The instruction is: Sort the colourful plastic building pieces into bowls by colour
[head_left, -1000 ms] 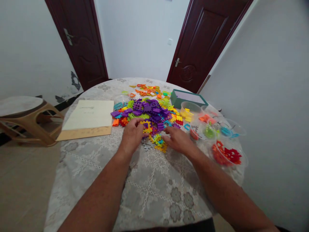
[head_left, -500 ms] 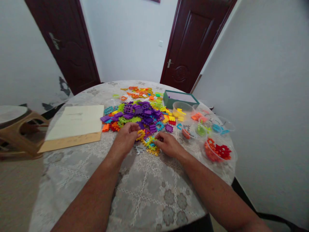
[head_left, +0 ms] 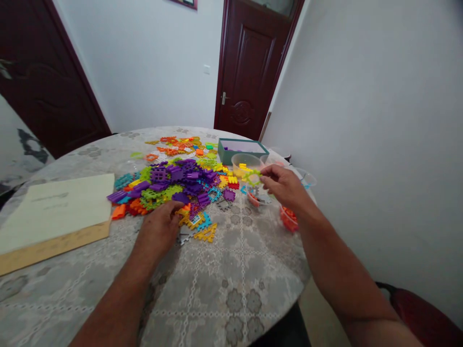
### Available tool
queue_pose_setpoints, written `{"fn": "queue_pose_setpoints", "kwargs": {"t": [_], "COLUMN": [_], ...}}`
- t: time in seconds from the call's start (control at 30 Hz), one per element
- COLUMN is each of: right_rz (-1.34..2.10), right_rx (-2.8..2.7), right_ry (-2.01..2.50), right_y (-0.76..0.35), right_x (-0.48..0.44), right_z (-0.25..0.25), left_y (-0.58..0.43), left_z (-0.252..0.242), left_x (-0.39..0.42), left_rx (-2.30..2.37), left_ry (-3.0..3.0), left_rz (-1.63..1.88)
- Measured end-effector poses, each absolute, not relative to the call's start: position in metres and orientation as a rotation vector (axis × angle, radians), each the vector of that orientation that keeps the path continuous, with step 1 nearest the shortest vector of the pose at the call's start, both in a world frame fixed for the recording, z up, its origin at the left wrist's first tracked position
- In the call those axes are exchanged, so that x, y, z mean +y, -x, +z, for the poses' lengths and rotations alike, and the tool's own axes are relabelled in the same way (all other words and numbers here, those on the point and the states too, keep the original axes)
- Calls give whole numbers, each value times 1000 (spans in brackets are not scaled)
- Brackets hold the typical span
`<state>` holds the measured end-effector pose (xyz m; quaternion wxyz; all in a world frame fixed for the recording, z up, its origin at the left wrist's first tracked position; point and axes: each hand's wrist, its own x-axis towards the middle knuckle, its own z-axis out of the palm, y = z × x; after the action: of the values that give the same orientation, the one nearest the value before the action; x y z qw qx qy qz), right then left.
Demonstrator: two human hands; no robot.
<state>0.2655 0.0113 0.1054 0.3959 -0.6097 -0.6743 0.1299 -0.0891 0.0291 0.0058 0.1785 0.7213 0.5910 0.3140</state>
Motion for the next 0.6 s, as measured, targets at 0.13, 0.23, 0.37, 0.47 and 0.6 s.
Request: {"fn": "queue_pose_setpoints", "kwargs": {"t": [0.13,0.23,0.37,0.47,0.6], "right_rz": [-226,-401,-416,-475,-555], "right_rx": [-1684,-1693,-1699,-1691,-1844], "right_ry": [1941,2252,2516,2553,2305], "right_y": [-331,-361,-377,-373,-332], "right_x": [32,48,60,59,42], "right_z": [117,114,100,99,107], "left_y": [90,90,88,83,79], "left_z": [8,11,15,17,20], "left_x": [29,31,29,26,23], "left_rx": [1660,1593,1485,1400,1367], "left_ry": [-1892,-1764,-1570,-1403,-1271], "left_rz": [1014,1091,1165,1194,1247]}}
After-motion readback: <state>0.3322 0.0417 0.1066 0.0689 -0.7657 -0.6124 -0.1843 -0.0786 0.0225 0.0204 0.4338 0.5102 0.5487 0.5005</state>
